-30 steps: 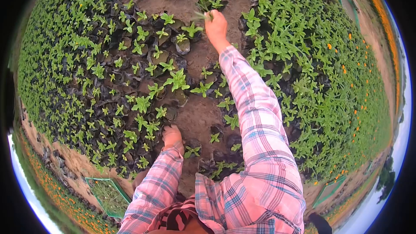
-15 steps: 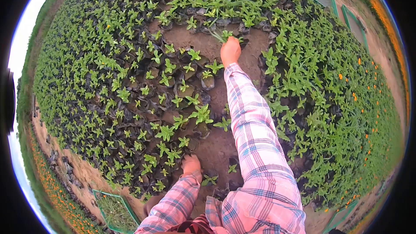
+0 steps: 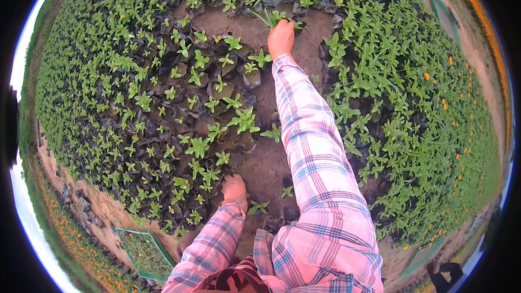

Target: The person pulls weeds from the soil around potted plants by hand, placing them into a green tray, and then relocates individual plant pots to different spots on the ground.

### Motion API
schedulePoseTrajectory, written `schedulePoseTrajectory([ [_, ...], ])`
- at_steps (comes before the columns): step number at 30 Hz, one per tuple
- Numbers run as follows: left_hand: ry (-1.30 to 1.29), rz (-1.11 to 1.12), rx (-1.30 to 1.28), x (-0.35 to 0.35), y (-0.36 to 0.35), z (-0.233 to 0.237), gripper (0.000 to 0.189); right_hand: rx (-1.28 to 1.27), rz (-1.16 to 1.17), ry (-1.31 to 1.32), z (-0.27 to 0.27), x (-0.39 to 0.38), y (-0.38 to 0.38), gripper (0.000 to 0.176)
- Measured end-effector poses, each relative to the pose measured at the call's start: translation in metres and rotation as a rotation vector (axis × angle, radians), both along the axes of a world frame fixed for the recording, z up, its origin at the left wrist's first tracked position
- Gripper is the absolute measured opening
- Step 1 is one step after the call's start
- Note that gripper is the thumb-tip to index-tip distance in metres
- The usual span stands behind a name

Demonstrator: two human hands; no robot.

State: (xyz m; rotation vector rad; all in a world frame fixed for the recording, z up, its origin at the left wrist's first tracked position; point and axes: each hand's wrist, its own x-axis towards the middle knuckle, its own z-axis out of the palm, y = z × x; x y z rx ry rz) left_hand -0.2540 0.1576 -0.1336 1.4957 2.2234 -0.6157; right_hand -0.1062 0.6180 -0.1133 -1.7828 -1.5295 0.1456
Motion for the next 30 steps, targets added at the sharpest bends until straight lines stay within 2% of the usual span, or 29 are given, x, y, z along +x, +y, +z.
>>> schedulePoseTrajectory([
  [2, -0.011, -0.019, -0.027, -0.001, -0.004, -0.005, 0.023, -0.034, 0.0, -0.021, 0.001, 0.0, 0.001, 0.025],
  [4, -0.032, 0.087, 0.059, -0.003, -0.013, -0.027, 0.021, -0.096, -0.022, -0.012, 0.011, -0.002, -0.001, 0.024],
  [8, -0.051, 0.132, 0.058, -0.003, -0.011, -0.021, 0.023, -0.064, -0.027, -0.017, 0.003, -0.002, 0.0, 0.024],
  [9, -0.044, 0.077, -0.076, -0.002, -0.001, -0.006, 0.045, -0.025, -0.008, -0.041, 0.0, -0.001, 0.0, 0.022],
  [10, -0.039, 0.02, -0.209, 0.0, 0.006, 0.005, 0.075, 0.015, 0.009, -0.065, -0.002, 0.0, 0.0, 0.02],
  [13, -0.037, 0.028, -0.208, 0.001, 0.008, 0.009, 0.075, 0.014, 0.056, -0.084, -0.014, 0.005, 0.01, 0.015],
  [14, -0.037, 0.028, -0.21, 0.001, 0.005, 0.002, 0.075, 0.013, 0.056, -0.084, -0.013, 0.006, 0.01, 0.015],
  [15, -0.035, 0.06, -0.142, 0.0, 0.001, -0.004, 0.043, -0.015, 0.067, -0.08, -0.012, 0.007, 0.01, 0.014],
  [16, -0.033, 0.09, -0.075, -0.001, -0.003, -0.01, 0.024, -0.043, 0.077, -0.076, -0.011, 0.009, 0.01, 0.013],
  [19, -0.049, 0.056, -0.115, 0.0, 0.004, 0.002, 0.025, -0.061, 0.14, -0.105, -0.004, 0.014, 0.005, 0.015],
  [22, -0.029, 0.068, -0.139, 0.0, 0.004, -0.003, 0.025, -0.114, 0.138, -0.126, -0.022, 0.015, 0.019, 0.014],
  [23, -0.031, 0.065, -0.14, 0.001, 0.006, 0.001, 0.025, -0.034, 0.294, -0.439, -0.017, 0.018, 0.017, 0.013],
  [24, -0.029, 0.051, -0.162, 0.002, 0.007, 0.005, 0.025, -0.037, 0.291, -0.442, -0.013, 0.019, 0.013, 0.013],
  [26, -0.027, 0.036, -0.181, 0.0, 0.008, 0.005, 0.025, -0.028, 0.253, -0.419, -0.002, 0.016, 0.008, 0.014],
  [27, -0.018, 0.013, -0.207, -0.002, 0.005, -0.001, 0.047, -0.054, 0.177, -0.162, -0.014, 0.017, 0.023, 0.019],
  [28, -0.011, -0.009, -0.231, -0.004, 0.003, -0.008, 0.08, -0.054, 0.178, -0.163, -0.027, 0.022, 0.031, 0.019],
  [29, -0.014, -0.012, -0.23, -0.004, 0.001, -0.011, 0.08, -0.147, 0.223, 0.035, -0.028, 0.027, 0.033, 0.021],
  [30, -0.044, 0.06, -0.183, -0.004, 0.0, -0.014, 0.058, -0.239, 0.264, 0.234, -0.011, 0.028, 0.026, 0.024],
])
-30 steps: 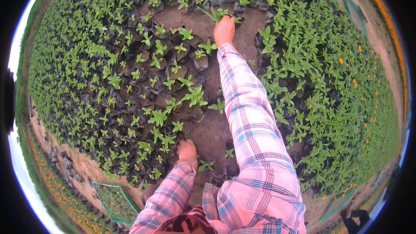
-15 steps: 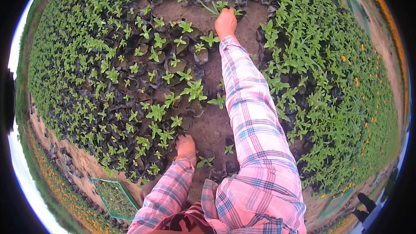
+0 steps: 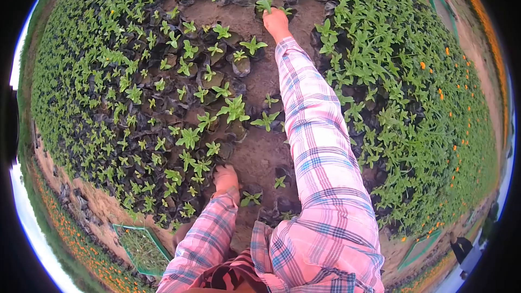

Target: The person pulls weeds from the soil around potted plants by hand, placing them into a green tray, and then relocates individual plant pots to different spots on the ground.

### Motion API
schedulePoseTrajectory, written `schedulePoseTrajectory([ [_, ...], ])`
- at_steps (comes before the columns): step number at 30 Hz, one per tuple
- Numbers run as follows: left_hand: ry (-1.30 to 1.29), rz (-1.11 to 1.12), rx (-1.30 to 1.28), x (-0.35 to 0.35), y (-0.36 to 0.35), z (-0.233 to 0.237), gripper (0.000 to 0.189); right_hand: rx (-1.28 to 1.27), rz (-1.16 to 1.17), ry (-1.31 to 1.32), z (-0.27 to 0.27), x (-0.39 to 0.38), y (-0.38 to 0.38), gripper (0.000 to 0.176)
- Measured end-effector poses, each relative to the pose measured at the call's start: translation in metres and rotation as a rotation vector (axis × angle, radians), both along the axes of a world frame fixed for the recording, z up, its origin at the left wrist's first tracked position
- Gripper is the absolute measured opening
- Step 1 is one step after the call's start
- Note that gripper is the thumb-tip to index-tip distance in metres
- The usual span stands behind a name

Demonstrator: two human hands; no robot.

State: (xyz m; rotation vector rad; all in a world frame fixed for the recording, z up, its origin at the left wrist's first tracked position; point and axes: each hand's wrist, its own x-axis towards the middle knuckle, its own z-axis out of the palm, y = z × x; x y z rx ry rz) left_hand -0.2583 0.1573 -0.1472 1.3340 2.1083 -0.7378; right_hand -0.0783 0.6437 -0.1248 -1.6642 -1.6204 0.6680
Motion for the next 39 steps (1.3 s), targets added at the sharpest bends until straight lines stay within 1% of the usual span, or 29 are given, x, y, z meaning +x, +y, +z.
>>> schedulePoseTrajectory([
  [1, -0.021, 0.078, 0.046, 0.0, -0.001, -0.002, 0.037, -0.234, -0.04, 0.332, 0.016, 0.002, -0.01, 0.022],
  [2, -0.023, 0.077, 0.045, 0.002, 0.004, 0.01, 0.037, -0.235, -0.042, 0.331, 0.016, 0.003, -0.011, 0.022],
  [3, -0.034, -0.005, -0.01, 0.005, 0.015, 0.033, 0.044, -0.21, -0.12, 0.565, 0.016, 0.003, -0.012, 0.018],
  [4, -0.046, -0.087, -0.067, 0.008, 0.021, 0.047, 0.051, -0.183, -0.2, 0.798, 0.015, 0.004, -0.014, 0.015],
  [5, -0.048, -0.089, -0.07, 0.008, 0.019, 0.042, 0.051, -0.188, -0.208, 0.823, 0.013, 0.006, -0.013, 0.007],
  [6, -0.032, -0.074, -0.049, 0.007, 0.016, 0.035, 0.056, -0.189, -0.211, 0.821, 0.012, 0.009, -0.014, 0.007],
  [7, -0.016, -0.057, -0.026, 0.006, 0.014, 0.03, 0.062, -0.177, -0.135, 0.639, 0.011, 0.011, -0.014, 0.01],
  [8, -0.017, -0.056, -0.027, 0.007, 0.015, 0.032, 0.062, -0.164, -0.059, 0.457, 0.011, 0.011, -0.015, 0.013],
  [9, -0.024, -0.056, -0.041, 0.007, 0.017, 0.035, 0.062, -0.166, -0.059, 0.456, 0.011, 0.011, -0.015, 0.013],
  [11, -0.03, -0.057, -0.054, 0.007, 0.018, 0.036, 0.061, 0.212, 0.112, -0.238, 0.012, 0.011, -0.013, 0.019],
  [12, -0.026, -0.041, -0.04, 0.007, 0.016, 0.032, 0.06, 0.211, 0.113, -0.238, 0.012, 0.01, -0.012, 0.019],
  [14, -0.019, -0.026, -0.028, 0.005, 0.012, 0.023, 0.059, 0.364, 0.138, -0.383, 0.009, 0.005, -0.01, 0.021],
  [15, -0.011, -0.025, -0.012, 0.004, 0.01, 0.018, 0.054, 0.363, 0.123, -0.473, 0.007, 0.001, -0.007, 0.014],
  [16, -0.003, -0.024, 0.004, 0.002, 0.008, 0.013, 0.049, 0.361, 0.123, -0.471, 0.005, -0.002, -0.006, 0.014],
  [17, 0.0, -0.022, 0.002, 0.0, 0.004, 0.001, 0.049, 0.325, 0.135, -0.534, 0.007, -0.005, -0.007, 0.014],
  [18, -0.001, 0.062, 0.011, -0.003, 0.001, -0.011, 0.043, 0.29, 0.147, -0.598, 0.01, -0.007, -0.007, 0.016],
  [19, -0.003, 0.145, 0.017, -0.006, -0.005, -0.022, 0.038, 0.288, 0.147, -0.596, 0.013, -0.009, -0.01, 0.016],
  [20, -0.002, 0.146, 0.014, -0.003, 0.0, -0.005, 0.038, 0.251, 0.191, -0.628, 0.015, -0.01, -0.013, 0.016],
  [21, -0.027, 0.048, 0.002, 0.003, 0.012, 0.028, 0.033, 0.217, 0.234, -0.662, 0.018, -0.011, -0.015, 0.016],
  [22, -0.053, -0.049, -0.009, 0.008, 0.02, 0.046, 0.029, 0.221, 0.236, -0.663, 0.017, -0.011, -0.016, 0.016],
  [23, -0.054, -0.045, -0.004, 0.009, 0.02, 0.044, 0.029, 0.241, 0.237, -0.694, 0.016, -0.012, -0.019, 0.016],
  [26, -0.016, -0.038, 0.022, 0.004, 0.011, 0.026, 0.034, 0.266, 0.233, -0.73, 0.014, -0.012, -0.023, 0.014],
  [28, -0.012, 0.016, 0.064, 0.002, 0.005, 0.01, 0.04, 0.293, 0.223, -0.726, 0.013, -0.01, -0.025, 0.013],
  [30, -0.015, 0.013, 0.048, 0.003, 0.008, 0.015, 0.044, 0.308, 0.179, -0.734, 0.014, -0.012, -0.03, 0.012],
  [32, -0.018, 0.02, 0.027, 0.005, 0.009, 0.022, 0.048, 0.275, 0.078, -0.764, 0.015, -0.017, -0.033, 0.011],
  [34, -0.03, -0.024, 0.01, 0.006, 0.012, 0.032, 0.054, 0.25, 0.096, -0.789, 0.017, -0.018, -0.034, 0.013],
  [37, -0.036, 0.012, 0.018, 0.004, 0.012, 0.024, 0.059, 0.23, 0.128, -0.858, 0.022, -0.019, -0.03, 0.014],
  [38, -0.035, 0.016, 0.019, 0.004, 0.012, 0.025, 0.059, 0.227, 0.152, -0.902, 0.02, -0.019, -0.027, 0.015],
  [39, -0.036, 0.001, 0.016, 0.004, 0.012, 0.026, 0.055, 0.229, 0.156, -0.901, 0.017, -0.018, -0.023, 0.015],
])
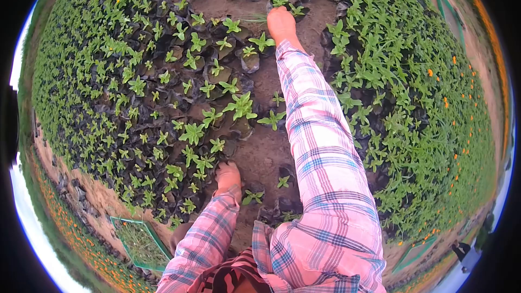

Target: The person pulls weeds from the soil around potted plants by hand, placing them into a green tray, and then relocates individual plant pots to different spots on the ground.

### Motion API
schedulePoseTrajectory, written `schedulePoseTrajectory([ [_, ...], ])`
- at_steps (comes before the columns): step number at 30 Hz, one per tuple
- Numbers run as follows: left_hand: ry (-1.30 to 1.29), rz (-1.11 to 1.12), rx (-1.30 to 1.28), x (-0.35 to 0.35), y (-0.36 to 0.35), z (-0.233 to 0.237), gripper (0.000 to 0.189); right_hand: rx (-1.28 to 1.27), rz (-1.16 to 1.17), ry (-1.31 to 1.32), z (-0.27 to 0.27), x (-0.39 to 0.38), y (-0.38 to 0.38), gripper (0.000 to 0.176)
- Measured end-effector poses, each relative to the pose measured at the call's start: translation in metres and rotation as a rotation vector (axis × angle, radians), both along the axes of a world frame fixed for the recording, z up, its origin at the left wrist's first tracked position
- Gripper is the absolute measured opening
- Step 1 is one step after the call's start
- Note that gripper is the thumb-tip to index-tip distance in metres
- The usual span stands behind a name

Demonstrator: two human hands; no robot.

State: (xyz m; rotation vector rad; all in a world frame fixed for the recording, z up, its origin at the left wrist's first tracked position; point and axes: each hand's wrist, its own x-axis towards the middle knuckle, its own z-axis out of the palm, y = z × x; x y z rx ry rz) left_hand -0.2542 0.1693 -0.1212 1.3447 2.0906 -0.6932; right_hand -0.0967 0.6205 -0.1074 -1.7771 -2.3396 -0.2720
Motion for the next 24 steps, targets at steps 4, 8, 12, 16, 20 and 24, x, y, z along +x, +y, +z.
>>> schedulePoseTrajectory([
  [4, 0.015, -0.064, 0.007, 0.001, -0.004, -0.001, 0.039, -0.004, 0.073, -0.09, 0.004, 0.003, -0.002, 0.016],
  [8, -0.012, -0.063, -0.025, 0.002, -0.001, 0.004, 0.031, -0.026, 0.28, -0.032, -0.009, 0.02, 0.015, 0.015],
  [12, 0.03, -0.015, 0.009, -0.001, -0.004, -0.015, 0.052, -0.307, 0.268, 0.006, 0.013, 0.024, 0.018, 0.02],
  [16, 0.021, 0.018, -0.164, 0.001, 0.006, -0.003, 0.082, -0.484, 0.166, 0.033, 0.024, 0.025, 0.007, 0.03],
  [20, 0.022, 0.008, -0.186, -0.001, 0.005, -0.008, 0.084, -0.376, 0.093, 0.22, 0.032, 0.036, -0.024, 0.031],
  [24, -0.007, 0.276, -0.079, 0.001, 0.01, -0.004, 0.082, -0.225, 0.075, 0.218, 0.041, 0.047, -0.057, 0.031],
])
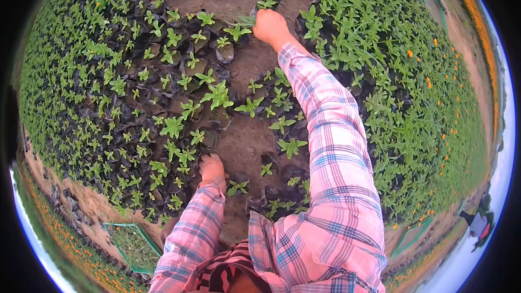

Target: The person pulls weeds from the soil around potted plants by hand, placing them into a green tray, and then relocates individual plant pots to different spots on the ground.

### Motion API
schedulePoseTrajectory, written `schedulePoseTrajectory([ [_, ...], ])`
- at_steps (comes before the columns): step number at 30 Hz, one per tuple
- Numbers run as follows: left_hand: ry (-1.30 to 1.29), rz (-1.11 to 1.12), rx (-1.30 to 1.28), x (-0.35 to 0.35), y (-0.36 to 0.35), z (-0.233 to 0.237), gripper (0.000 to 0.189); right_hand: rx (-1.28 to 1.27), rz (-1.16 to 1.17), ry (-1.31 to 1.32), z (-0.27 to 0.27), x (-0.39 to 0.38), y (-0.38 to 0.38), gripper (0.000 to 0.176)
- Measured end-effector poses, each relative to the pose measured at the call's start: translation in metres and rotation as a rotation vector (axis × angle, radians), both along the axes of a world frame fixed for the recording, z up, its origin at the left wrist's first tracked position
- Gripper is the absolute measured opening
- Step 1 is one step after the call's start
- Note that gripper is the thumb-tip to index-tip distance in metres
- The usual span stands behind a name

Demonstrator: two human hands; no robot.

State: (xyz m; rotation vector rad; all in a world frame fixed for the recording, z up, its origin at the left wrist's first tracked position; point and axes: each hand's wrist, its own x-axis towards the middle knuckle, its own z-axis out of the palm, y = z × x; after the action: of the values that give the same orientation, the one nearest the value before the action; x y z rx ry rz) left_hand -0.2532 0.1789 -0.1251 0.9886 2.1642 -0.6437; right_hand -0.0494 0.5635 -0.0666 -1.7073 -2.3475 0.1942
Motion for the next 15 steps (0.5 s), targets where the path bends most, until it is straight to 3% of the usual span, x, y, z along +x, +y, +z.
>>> schedulePoseTrajectory([
  [2, -0.033, -0.187, -0.155, 0.003, 0.012, 0.026, 0.08, 0.02, -0.046, 0.051, 0.001, 0.004, -0.014, 0.031],
  [7, -0.009, -0.237, -0.043, -0.004, 0.003, 0.012, 0.076, 0.031, -0.095, 0.106, 0.007, 0.01, -0.019, 0.034],
  [10, -0.013, -0.311, -0.053, -0.001, -0.003, 0.006, 0.077, 0.244, -0.172, 0.242, 0.008, 0.018, -0.017, 0.034],
  [12, 0.015, -0.311, -0.027, 0.0, 0.002, 0.014, 0.079, -0.303, -0.309, 0.918, 0.021, 0.012, -0.024, 0.021],
  [15, -0.007, -0.335, -0.094, 0.002, 0.005, 0.019, 0.079, -0.391, -0.208, 1.135, 0.038, 0.003, -0.038, 0.018],
])
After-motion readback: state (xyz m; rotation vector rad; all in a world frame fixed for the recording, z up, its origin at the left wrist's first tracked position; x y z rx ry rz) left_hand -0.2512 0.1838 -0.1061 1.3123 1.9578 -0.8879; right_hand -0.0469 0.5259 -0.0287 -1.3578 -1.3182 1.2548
